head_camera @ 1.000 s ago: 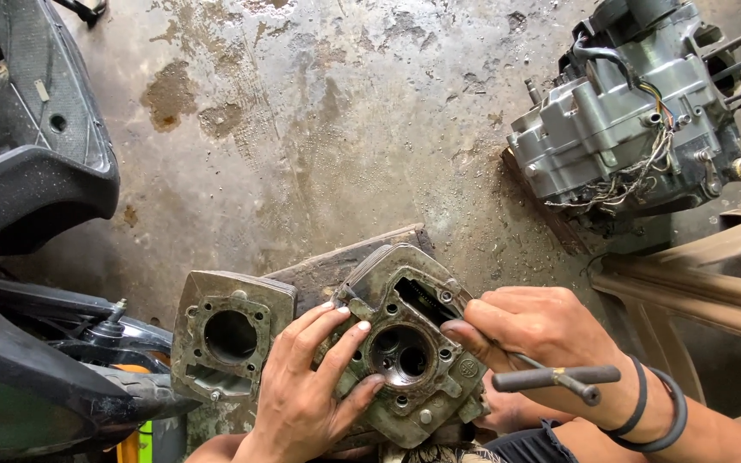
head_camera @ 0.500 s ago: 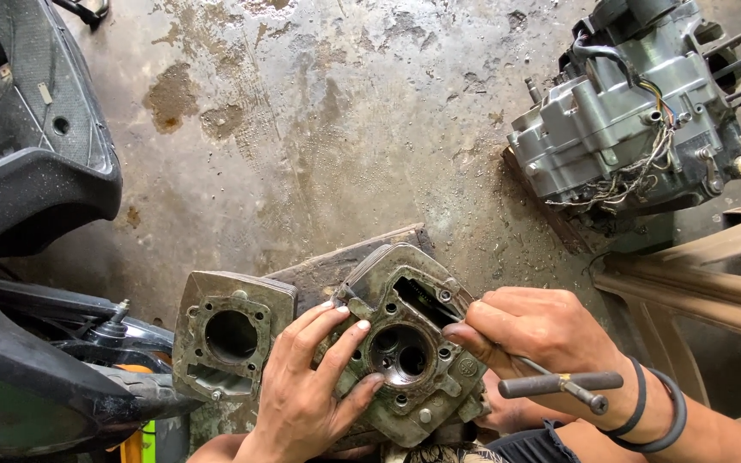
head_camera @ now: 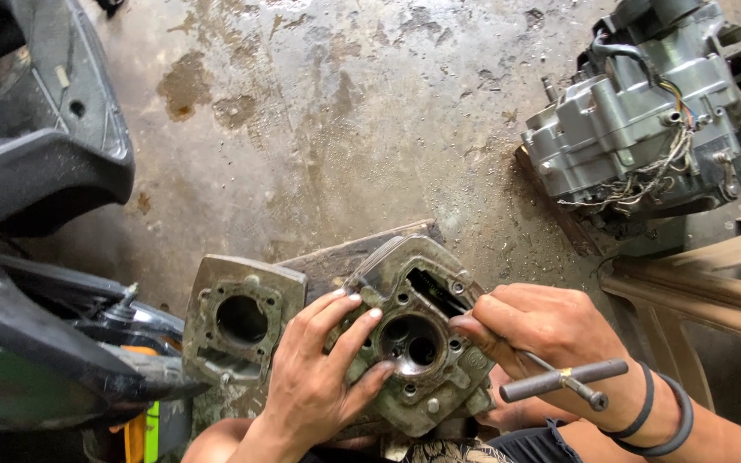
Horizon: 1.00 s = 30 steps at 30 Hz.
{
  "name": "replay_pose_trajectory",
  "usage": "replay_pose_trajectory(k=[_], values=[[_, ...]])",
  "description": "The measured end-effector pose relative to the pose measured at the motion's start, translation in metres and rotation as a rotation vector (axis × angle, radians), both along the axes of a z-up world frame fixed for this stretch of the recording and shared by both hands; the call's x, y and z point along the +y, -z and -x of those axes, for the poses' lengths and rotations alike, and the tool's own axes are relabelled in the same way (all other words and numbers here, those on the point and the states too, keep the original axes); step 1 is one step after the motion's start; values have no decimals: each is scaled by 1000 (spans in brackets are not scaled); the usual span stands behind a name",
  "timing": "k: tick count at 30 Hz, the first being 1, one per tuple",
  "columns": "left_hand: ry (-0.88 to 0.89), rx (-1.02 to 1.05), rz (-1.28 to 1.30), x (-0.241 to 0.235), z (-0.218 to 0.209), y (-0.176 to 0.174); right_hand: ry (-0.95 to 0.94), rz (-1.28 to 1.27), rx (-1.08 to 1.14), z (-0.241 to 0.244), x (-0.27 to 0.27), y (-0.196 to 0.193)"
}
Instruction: The person sits on the floor and works on a disassembled motorcycle engine. They use a screwdriver to remove bolts from the cylinder head, separate the head from the cylinder block, and place the parts on a wooden block.
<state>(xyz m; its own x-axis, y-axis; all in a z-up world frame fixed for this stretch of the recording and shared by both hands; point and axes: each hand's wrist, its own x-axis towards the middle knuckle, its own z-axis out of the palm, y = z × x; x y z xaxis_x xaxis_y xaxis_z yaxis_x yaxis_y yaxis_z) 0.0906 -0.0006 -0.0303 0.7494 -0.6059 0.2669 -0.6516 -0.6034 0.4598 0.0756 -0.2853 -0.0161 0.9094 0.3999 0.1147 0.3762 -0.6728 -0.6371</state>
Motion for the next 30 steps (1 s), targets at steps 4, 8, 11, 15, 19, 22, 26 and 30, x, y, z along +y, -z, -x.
replay_pose_trajectory(k=[4,8,11,15,19,22,26,30], values=[[-8,2,-12,0,-1,-1,-30,33,-44,-7,3,-11],[-20,-54,-10,3,-3,-6,78,-71,-31,-5,5,-28],[-57,-81,-5,8,-1,-5,132,-89,-131,1,5,-34],[-129,-127,-8,14,2,3,147,-87,-184,5,13,-48],[-167,-122,-29,20,4,-5,158,-99,-196,14,14,-46],[-169,-105,-41,22,5,-9,204,-170,-308,17,15,-41],[-143,-105,-70,22,6,-5,196,-164,-410,18,13,-34],[6,-136,-191,21,9,2,237,-205,-381,20,13,-32]])
